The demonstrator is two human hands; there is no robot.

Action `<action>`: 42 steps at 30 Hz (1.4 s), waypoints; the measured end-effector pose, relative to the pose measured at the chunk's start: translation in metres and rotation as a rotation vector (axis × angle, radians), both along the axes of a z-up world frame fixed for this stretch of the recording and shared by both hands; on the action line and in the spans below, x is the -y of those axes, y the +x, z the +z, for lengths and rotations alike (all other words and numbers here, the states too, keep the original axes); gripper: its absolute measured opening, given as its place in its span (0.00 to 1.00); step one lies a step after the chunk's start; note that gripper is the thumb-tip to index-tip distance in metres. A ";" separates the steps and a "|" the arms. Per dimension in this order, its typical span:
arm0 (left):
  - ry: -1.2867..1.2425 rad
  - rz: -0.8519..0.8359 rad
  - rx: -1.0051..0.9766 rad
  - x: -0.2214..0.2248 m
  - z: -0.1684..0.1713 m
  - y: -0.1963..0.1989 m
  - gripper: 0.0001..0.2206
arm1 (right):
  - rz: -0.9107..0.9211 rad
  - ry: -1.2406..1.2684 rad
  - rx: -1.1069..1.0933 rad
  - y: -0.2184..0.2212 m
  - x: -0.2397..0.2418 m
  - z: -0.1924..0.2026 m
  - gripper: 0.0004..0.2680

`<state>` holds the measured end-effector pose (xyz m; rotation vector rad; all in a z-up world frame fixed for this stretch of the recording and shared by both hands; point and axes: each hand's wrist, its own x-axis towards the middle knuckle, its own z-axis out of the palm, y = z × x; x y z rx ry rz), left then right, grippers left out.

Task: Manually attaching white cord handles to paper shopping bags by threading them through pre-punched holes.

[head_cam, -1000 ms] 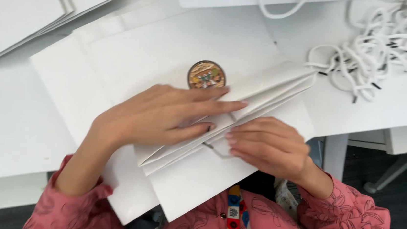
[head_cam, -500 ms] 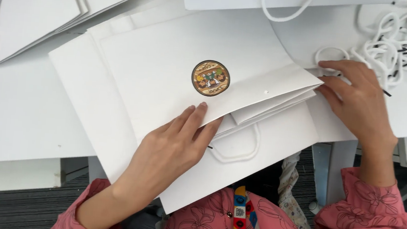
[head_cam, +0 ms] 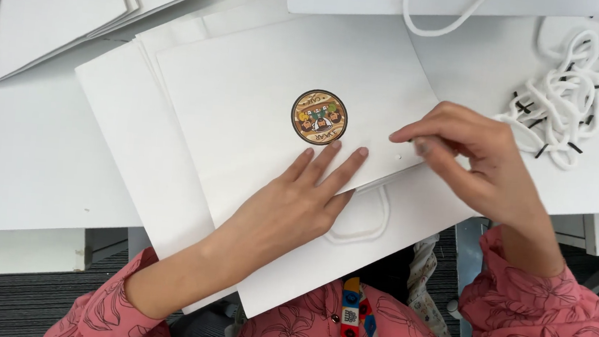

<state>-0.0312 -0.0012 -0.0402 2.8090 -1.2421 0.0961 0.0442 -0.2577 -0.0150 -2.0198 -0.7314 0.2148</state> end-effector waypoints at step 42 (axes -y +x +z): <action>-0.142 -0.063 0.091 -0.026 -0.019 0.009 0.17 | -0.109 -0.008 -0.079 -0.010 0.000 -0.036 0.07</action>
